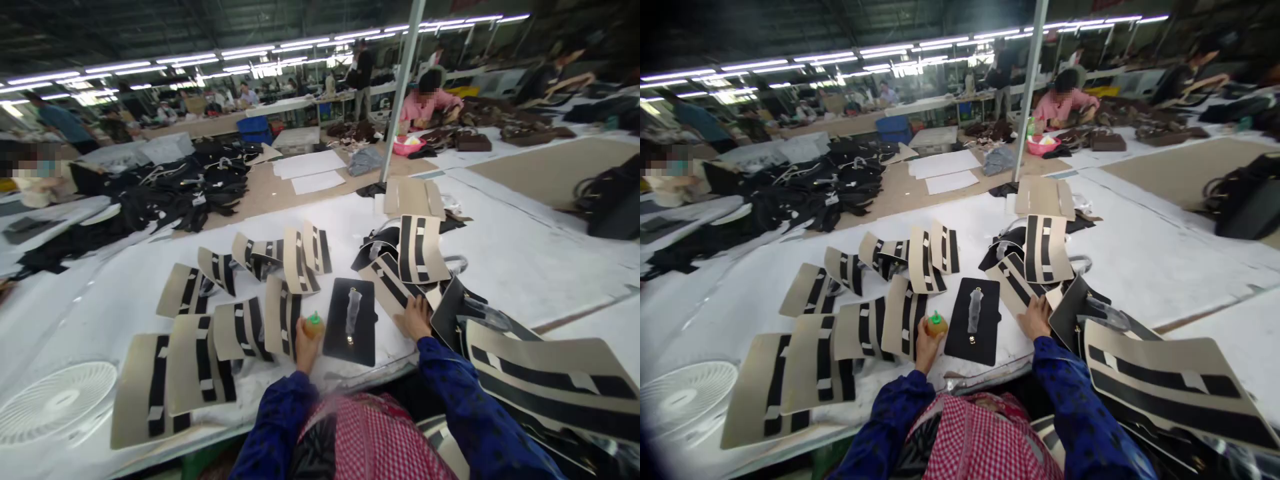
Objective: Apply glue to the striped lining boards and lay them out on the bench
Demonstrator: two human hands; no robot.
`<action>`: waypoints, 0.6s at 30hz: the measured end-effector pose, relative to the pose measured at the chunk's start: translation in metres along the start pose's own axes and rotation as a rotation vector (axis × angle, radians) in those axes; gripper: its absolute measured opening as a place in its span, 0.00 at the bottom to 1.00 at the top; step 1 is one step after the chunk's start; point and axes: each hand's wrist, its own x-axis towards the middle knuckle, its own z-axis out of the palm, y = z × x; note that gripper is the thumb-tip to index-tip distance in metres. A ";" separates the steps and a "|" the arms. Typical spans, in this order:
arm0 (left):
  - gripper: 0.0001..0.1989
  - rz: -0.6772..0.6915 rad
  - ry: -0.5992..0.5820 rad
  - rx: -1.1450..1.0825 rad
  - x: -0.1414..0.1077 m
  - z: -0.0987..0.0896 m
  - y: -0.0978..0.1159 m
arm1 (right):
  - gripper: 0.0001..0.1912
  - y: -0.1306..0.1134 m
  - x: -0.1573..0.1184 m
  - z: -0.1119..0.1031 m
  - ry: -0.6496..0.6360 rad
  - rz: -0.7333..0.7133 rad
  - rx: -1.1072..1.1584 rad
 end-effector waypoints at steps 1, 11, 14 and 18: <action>0.27 -0.006 0.008 -0.009 -0.003 -0.001 0.000 | 0.29 0.001 0.006 0.001 0.000 0.007 -0.037; 0.29 0.042 -0.010 -0.053 -0.061 -0.030 0.024 | 0.29 0.007 0.031 -0.004 -0.032 0.049 -0.257; 0.23 0.122 -0.102 -0.069 -0.070 -0.040 0.040 | 0.27 0.008 0.038 -0.008 -0.028 0.105 -0.290; 0.23 0.214 -0.200 -0.120 -0.066 -0.036 0.065 | 0.25 0.007 0.046 -0.019 -0.071 0.138 -0.295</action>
